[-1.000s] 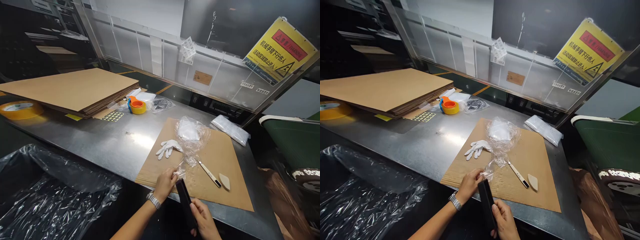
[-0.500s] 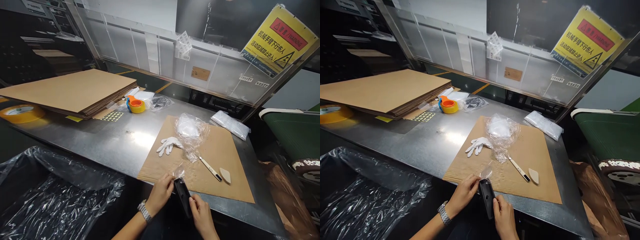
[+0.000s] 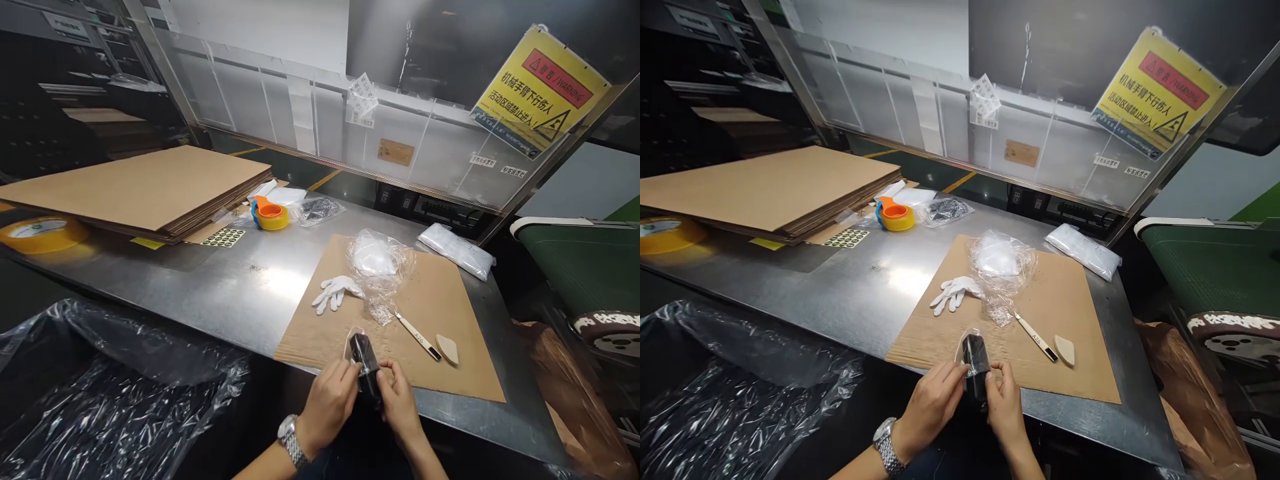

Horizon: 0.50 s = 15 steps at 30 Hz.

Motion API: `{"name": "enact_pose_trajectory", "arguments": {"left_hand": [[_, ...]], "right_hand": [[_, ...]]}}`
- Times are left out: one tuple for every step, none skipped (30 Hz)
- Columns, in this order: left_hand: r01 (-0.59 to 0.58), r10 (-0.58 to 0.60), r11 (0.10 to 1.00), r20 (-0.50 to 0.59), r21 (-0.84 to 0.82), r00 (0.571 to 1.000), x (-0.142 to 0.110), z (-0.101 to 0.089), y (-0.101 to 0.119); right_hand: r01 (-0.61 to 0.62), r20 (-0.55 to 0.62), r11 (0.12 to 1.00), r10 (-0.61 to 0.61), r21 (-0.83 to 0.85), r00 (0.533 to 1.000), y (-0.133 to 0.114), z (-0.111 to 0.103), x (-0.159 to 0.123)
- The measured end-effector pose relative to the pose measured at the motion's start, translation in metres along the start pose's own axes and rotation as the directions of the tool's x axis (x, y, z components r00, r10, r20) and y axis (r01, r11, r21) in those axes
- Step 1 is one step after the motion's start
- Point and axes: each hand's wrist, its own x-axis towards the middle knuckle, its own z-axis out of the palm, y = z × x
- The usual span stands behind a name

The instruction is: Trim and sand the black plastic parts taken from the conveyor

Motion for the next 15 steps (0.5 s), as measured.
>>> {"name": "enact_pose_trajectory", "arguments": {"left_hand": [[-0.034, 0.034, 0.999, 0.009, -0.003, 0.999, -0.001, -0.002, 0.005], [-0.065, 0.065, 0.998, 0.020, -0.007, 0.998, -0.002, -0.003, 0.009], [-0.088, 0.089, 0.996, 0.034, -0.010, 0.996, -0.002, -0.005, 0.013], [-0.097, 0.098, 0.995, 0.046, -0.010, 0.994, -0.002, -0.008, 0.016], [-0.091, 0.091, 0.996, 0.058, -0.007, 0.994, -0.001, -0.010, 0.017], [-0.068, 0.068, 0.998, 0.068, 0.001, 0.995, 0.000, -0.013, 0.016], [-0.033, 0.032, 0.999, 0.074, 0.011, 0.997, 0.002, -0.016, 0.013], [0.008, -0.010, 1.000, 0.078, 0.022, 0.997, 0.005, -0.019, 0.010], [0.047, -0.049, 0.998, 0.085, 0.029, 0.995, 0.008, -0.023, 0.006], [0.076, -0.079, 0.997, 0.095, 0.030, 0.992, 0.011, -0.027, 0.002], [0.096, -0.099, 0.995, 0.109, 0.024, 0.989, 0.015, -0.032, -0.001], [0.111, -0.112, 0.994, 0.125, 0.012, 0.986, 0.019, -0.037, -0.003], [0.124, -0.122, 0.992, 0.139, -0.005, 0.983, 0.023, -0.043, -0.004], [0.139, -0.134, 0.990, 0.150, -0.026, 0.980, 0.028, -0.048, -0.005], [0.160, -0.151, 0.986, 0.156, -0.050, 0.976, 0.032, -0.054, -0.005]], "right_hand": [[0.026, 0.011, 0.999, -0.026, -0.024, 1.000, -0.004, 0.001, -0.001], [0.056, 0.026, 0.997, -0.055, -0.056, 0.998, -0.008, 0.000, -0.002], [0.086, 0.044, 0.992, -0.082, -0.092, 0.996, -0.013, -0.001, -0.003], [0.111, 0.062, 0.985, -0.103, -0.131, 0.993, -0.018, -0.004, -0.003], [0.131, 0.080, 0.977, -0.118, -0.170, 0.990, -0.022, -0.008, -0.002], [0.146, 0.096, 0.968, -0.129, -0.205, 0.987, -0.027, -0.012, 0.000], [0.160, 0.111, 0.959, -0.137, -0.235, 0.984, -0.031, -0.018, 0.003], [0.175, 0.129, 0.950, -0.145, -0.259, 0.981, -0.036, -0.023, 0.007], [0.196, 0.154, 0.940, -0.158, -0.279, 0.975, -0.042, -0.030, 0.011], [0.222, 0.184, 0.931, -0.173, -0.291, 0.968, -0.048, -0.036, 0.016], [0.253, 0.219, 0.921, -0.193, -0.295, 0.957, -0.054, -0.042, 0.021], [0.287, 0.256, 0.912, -0.214, -0.293, 0.943, -0.061, -0.048, 0.027], [0.321, 0.297, 0.903, -0.236, -0.285, 0.925, -0.069, -0.053, 0.034], [0.355, 0.344, 0.895, -0.255, -0.271, 0.904, -0.076, -0.058, 0.040], [0.386, 0.393, 0.888, -0.270, -0.251, 0.879, -0.083, -0.062, 0.047]]}}
